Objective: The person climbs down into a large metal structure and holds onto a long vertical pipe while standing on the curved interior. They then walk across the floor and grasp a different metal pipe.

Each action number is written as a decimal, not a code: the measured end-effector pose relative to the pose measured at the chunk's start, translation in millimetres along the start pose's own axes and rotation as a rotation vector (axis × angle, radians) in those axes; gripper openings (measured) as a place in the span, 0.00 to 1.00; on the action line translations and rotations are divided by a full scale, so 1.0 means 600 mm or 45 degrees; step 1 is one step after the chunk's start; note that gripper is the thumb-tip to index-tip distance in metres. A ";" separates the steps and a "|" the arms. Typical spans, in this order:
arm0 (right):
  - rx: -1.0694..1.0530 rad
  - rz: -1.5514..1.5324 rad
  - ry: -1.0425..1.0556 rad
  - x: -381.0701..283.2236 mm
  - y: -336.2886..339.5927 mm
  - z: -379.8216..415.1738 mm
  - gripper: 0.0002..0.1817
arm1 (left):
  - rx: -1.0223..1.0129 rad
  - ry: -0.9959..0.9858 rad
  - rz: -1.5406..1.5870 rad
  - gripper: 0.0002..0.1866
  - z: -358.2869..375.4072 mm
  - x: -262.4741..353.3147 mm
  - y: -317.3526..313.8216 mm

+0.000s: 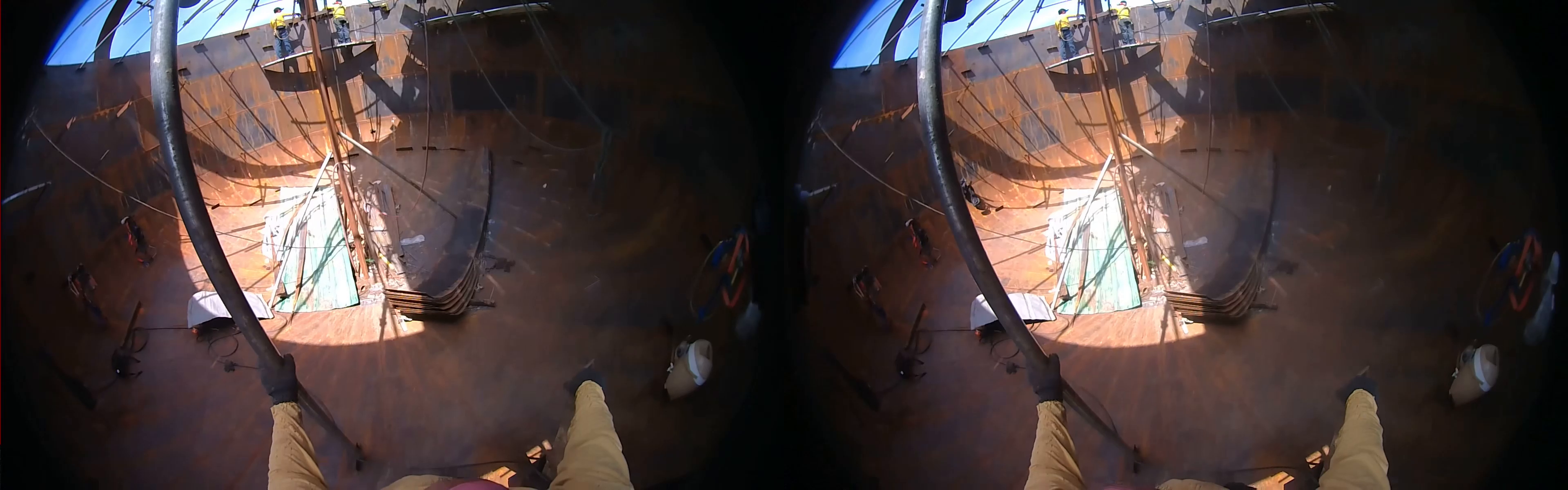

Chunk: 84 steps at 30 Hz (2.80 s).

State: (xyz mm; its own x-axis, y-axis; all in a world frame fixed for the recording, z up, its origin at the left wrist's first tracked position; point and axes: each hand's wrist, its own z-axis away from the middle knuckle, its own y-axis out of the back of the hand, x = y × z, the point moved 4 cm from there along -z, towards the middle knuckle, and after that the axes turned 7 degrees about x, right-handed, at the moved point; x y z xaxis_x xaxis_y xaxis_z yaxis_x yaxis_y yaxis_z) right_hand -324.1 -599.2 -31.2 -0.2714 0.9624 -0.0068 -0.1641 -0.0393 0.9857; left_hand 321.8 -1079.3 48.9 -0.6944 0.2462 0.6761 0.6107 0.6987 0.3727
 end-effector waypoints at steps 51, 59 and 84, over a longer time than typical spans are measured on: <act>-0.167 0.013 -0.037 -0.010 0.026 0.013 0.72 | -0.031 -0.015 -0.057 0.33 -0.005 -0.006 -0.014; -0.045 0.006 -0.064 0.004 -0.014 -0.015 0.68 | 0.048 -0.120 -0.036 0.31 -0.003 -0.001 -0.011; -0.042 0.203 0.008 0.009 -0.033 -0.030 0.45 | 0.100 -0.047 -0.036 0.26 0.001 -0.011 -0.016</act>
State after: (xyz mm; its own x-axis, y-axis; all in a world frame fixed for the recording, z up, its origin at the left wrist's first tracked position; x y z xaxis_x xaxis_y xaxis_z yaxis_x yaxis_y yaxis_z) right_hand -339.4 -598.1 -53.9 -0.3025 0.9416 0.1477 -0.1493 -0.1999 0.9684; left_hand 320.2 -1087.5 40.5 -0.7256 0.2490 0.6414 0.5597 0.7559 0.3397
